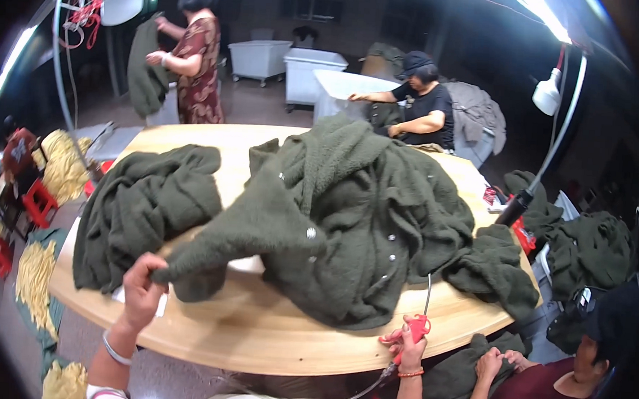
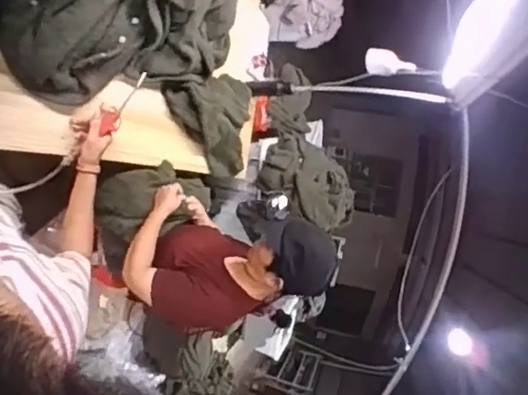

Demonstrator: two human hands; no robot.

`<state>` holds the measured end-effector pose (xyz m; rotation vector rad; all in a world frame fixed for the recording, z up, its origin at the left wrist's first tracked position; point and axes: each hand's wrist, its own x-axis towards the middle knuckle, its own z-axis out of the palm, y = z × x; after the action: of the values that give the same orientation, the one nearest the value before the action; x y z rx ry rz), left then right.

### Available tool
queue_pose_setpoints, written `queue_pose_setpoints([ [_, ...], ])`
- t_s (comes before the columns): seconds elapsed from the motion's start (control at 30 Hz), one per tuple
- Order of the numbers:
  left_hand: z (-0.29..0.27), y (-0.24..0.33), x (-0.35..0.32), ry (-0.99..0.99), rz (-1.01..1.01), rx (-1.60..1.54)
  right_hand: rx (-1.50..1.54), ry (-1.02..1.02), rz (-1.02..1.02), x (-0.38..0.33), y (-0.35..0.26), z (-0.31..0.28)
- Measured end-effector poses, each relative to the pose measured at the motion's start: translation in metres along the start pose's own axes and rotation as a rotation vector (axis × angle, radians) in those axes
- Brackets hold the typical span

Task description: Trimming loose threads from green knitted sweaters or garments using scissors.

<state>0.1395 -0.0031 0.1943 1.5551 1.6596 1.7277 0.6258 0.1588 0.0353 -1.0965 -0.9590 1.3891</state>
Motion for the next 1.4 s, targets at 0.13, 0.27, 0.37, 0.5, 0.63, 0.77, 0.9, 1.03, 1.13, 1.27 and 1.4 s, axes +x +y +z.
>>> queue_pose_setpoints([
  [0.13,-0.029,-0.046,-0.099,-0.087,-0.26,0.18,-0.179,-0.108,-0.009,-0.006,-0.014,0.044],
  [0.27,-0.014,-0.039,-0.099,-0.358,-0.184,0.575,-0.328,-0.162,-0.091,-0.015,-0.033,0.068],
  [0.37,-0.01,-0.032,-0.071,-0.506,-0.208,0.659,-0.34,-0.212,-0.129,-0.025,-0.047,0.094],
  [0.5,0.036,-0.022,-0.004,-0.247,0.129,0.493,-0.392,-0.3,-0.138,-0.031,-0.046,0.104],
  [0.63,0.092,-0.037,0.047,-0.171,0.198,0.577,-0.405,-0.352,-0.121,-0.046,-0.041,0.113],
  [0.77,0.13,-0.113,0.063,-0.137,-0.216,0.429,-0.35,-0.482,-0.034,-0.057,-0.035,0.127],
  [0.9,0.136,-0.171,0.045,-0.052,-0.264,-0.255,-0.187,-0.54,-0.089,-0.041,-0.026,0.169],
  [1.03,0.129,-0.081,0.035,-0.293,-0.471,-0.791,-0.185,-0.717,-0.202,-0.016,-0.011,0.202],
  [1.13,0.128,-0.065,0.021,-0.288,-0.362,-0.759,-0.223,-0.785,-0.102,-0.024,-0.015,0.228],
  [1.27,0.138,-0.087,0.007,-0.061,-0.618,-0.744,-0.337,-0.735,-0.196,-0.023,0.003,0.211],
  [1.4,0.145,-0.106,0.009,0.019,-0.567,-0.604,-0.319,-0.521,-0.102,-0.031,-0.001,0.174],
])
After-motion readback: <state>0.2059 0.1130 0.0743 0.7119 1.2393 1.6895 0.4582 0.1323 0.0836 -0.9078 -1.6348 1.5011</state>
